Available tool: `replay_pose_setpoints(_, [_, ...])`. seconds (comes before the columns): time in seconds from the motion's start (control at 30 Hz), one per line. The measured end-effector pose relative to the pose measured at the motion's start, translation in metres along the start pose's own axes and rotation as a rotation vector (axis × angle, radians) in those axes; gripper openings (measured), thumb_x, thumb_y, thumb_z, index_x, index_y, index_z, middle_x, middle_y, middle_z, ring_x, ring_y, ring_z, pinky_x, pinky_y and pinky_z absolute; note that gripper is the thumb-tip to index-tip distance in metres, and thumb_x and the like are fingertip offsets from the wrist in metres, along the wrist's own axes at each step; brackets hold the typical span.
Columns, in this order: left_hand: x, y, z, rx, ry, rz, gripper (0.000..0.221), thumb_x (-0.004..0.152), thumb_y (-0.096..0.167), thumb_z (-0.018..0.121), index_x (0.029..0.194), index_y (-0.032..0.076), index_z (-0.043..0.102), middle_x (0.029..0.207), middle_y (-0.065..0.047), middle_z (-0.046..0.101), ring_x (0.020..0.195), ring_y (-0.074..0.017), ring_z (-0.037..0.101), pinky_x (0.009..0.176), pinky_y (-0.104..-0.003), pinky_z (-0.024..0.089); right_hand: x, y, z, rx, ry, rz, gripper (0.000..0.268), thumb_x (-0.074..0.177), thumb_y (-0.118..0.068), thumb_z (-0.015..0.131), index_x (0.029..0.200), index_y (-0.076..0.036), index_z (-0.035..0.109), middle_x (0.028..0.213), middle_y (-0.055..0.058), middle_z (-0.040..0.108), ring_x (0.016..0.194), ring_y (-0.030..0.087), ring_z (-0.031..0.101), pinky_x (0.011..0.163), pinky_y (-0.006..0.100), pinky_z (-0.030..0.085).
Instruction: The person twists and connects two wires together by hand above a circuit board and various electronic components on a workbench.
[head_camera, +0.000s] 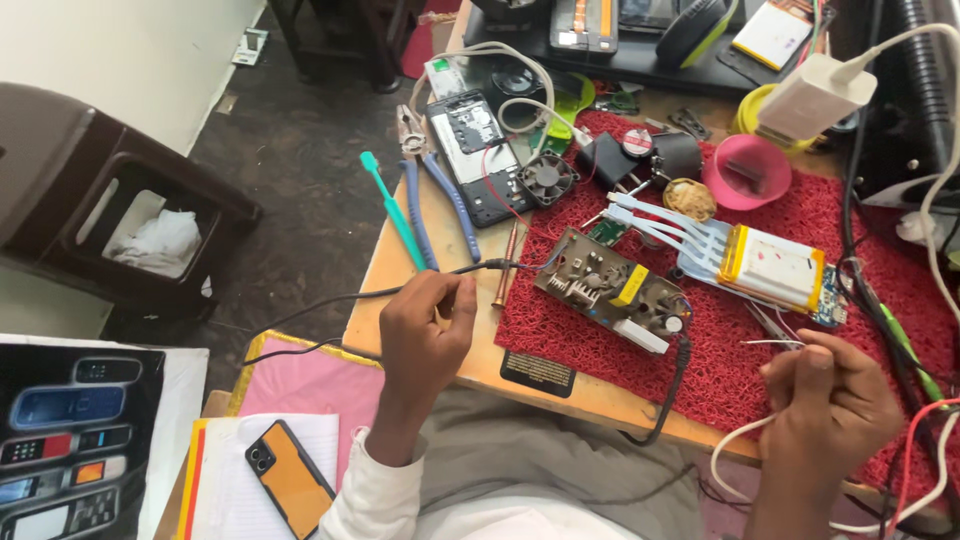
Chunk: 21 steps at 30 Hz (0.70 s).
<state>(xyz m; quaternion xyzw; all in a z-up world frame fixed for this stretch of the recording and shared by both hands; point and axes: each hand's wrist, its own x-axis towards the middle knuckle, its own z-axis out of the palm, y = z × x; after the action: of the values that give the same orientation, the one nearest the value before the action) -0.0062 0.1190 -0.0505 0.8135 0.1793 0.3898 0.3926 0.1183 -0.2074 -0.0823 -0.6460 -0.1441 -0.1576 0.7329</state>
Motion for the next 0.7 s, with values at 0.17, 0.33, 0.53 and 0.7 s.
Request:
replay_pose_setpoints(0.17, [0.028,0.005,0.011,-0.014,0.036,0.215,0.011,0.094,0.013,0.073,0.089,0.004,0.068,0.081,-0.009,0.066,0.073,-0.0244,0.063,0.067,-0.037,0.050,0.006,-0.005,0.001,-0.050,-0.010,0.016,0.015,0.120,-0.009,0.062,0.115,0.005,0.063,0.077,0.013,0.063,0.054,0.010,0.050,0.049,0.021,0.037])
replay_pose_setpoints(0.33, [0.108,0.007,0.066,0.088,-0.129,0.412,0.025,0.092,0.026,0.074,0.099,0.003,0.070,0.101,-0.013,0.069,0.100,-0.0320,0.063,0.087,-0.044,0.053,0.041,-0.020,-0.001,0.295,-0.065,0.170,0.017,0.118,-0.013,0.065,0.114,0.003,0.065,0.077,0.013,0.064,0.051,0.012,0.052,0.054,0.026,0.044])
replay_pose_setpoints(0.53, [0.158,0.020,0.130,0.415,-0.279,0.283,0.045,0.085,0.045,0.075,0.083,0.000,0.074,0.093,-0.019,0.070,0.098,-0.0369,0.064,0.083,-0.052,0.051,0.111,-0.056,0.015,0.278,-0.318,0.135,0.020,0.117,-0.008,0.066,0.126,0.010,0.064,0.093,0.018,0.070,0.068,0.017,0.064,0.061,0.025,0.050])
replay_pose_setpoints(0.7, [0.182,0.019,0.155,0.352,-0.394,0.075,0.042,0.077,0.041,0.080,0.087,0.000,0.076,0.090,-0.022,0.074,0.093,-0.0397,0.071,0.082,-0.050,0.055,0.164,-0.078,0.057,0.154,-0.423,0.123,0.024,0.110,-0.005,0.064,0.131,0.007,0.063,0.107,0.022,0.074,0.079,0.018,0.069,0.068,0.028,0.057])
